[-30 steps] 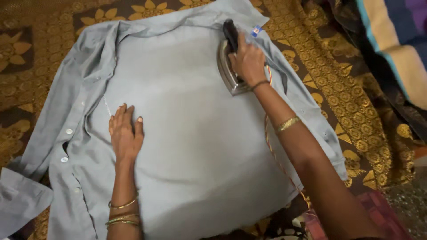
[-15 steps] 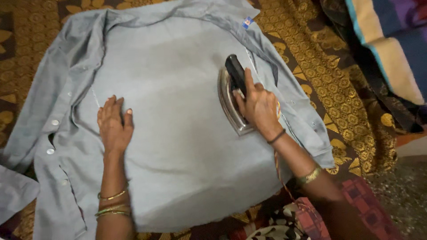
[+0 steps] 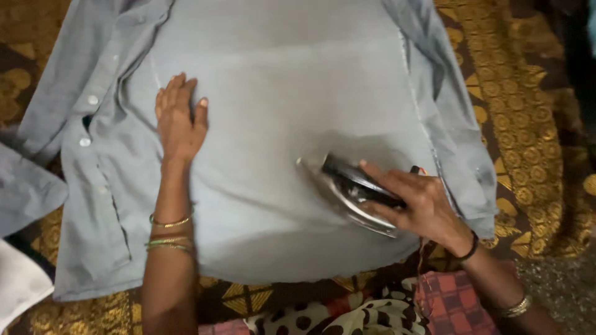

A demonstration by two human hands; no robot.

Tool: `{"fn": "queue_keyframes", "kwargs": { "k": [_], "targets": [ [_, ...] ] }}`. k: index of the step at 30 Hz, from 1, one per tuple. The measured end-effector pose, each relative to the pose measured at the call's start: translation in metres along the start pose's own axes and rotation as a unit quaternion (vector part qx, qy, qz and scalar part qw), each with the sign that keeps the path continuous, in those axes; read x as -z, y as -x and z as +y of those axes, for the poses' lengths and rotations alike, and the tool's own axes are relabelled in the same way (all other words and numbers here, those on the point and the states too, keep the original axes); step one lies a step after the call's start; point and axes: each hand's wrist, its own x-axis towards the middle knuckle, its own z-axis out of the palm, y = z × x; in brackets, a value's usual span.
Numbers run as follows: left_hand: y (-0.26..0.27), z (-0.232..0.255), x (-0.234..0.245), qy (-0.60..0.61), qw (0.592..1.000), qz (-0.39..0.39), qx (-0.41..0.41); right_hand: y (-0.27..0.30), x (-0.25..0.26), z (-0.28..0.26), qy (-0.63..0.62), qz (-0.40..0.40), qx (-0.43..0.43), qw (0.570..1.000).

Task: The person irons a light blue button-up shirt laid out on a patterned floor mat. They use a handheld electric iron to smooth the fabric, moving it across the front panels and sleeves while using their other hand to hold the shirt in place.

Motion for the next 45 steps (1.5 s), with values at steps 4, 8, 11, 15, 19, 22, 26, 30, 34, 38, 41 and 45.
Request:
{"fn": "queue_keyframes", "kwargs": {
  "k": [4, 8, 11, 15, 19, 22, 26, 30, 34, 38, 41, 45],
  "targets": [
    [-0.004, 0.005, 0.007, 0.047, 0.998, -0.002, 0.035, -0.014, -0.011, -0.002, -0.081, -0.085, 0.038, 0.992],
    [-0.007, 0.008, 0.008, 0.068, 0.996, 0.005, 0.054, -0.037, -0.021, -0.023, -0.109, -0.098, 0.103, 0.984],
    [-0.008, 0.007, 0.008, 0.08, 0.995, 0.024, 0.053, -0.06, -0.046, -0.046, -0.102, -0.032, 0.166, 0.98],
    [-0.002, 0.008, 0.013, 0.125, 0.99, 0.037, 0.055, -0.078, -0.052, -0.082, -0.028, -0.064, 0.127, 0.989],
    [0.021, 0.007, 0.03, 0.115, 0.993, 0.001, 0.039, -0.079, -0.031, -0.09, 0.004, -0.093, 0.1, 0.991],
    [0.033, 0.006, 0.043, 0.123, 0.991, 0.001, 0.054, -0.065, -0.026, -0.082, -0.017, -0.076, 0.1, 0.992],
    [0.046, 0.013, 0.053, 0.144, 0.987, 0.008, 0.064, -0.028, -0.01, -0.052, -0.035, -0.06, 0.111, 0.991],
    [0.071, 0.053, 0.076, 0.176, 0.978, -0.031, 0.107, 0.017, 0.021, -0.02, 0.011, -0.11, 0.046, 0.993],
    [0.148, 0.118, 0.112, 0.23, 0.935, -0.11, 0.246, 0.066, 0.054, 0.011, 0.075, -0.148, -0.029, 0.986],
    [0.235, 0.176, 0.126, 0.501, 0.72, -0.24, 0.415, 0.089, 0.069, 0.012, 0.138, -0.144, -0.06, 0.978],
    [0.272, 0.2, 0.113, 0.445, 0.642, -0.315, 0.54, 0.084, 0.071, -0.001, 0.165, -0.204, -0.15, 0.953],
    [0.282, 0.216, 0.126, 0.511, 0.571, -0.169, 0.62, 0.077, 0.072, -0.009, 0.163, -0.195, -0.175, 0.951]
  ]
}}
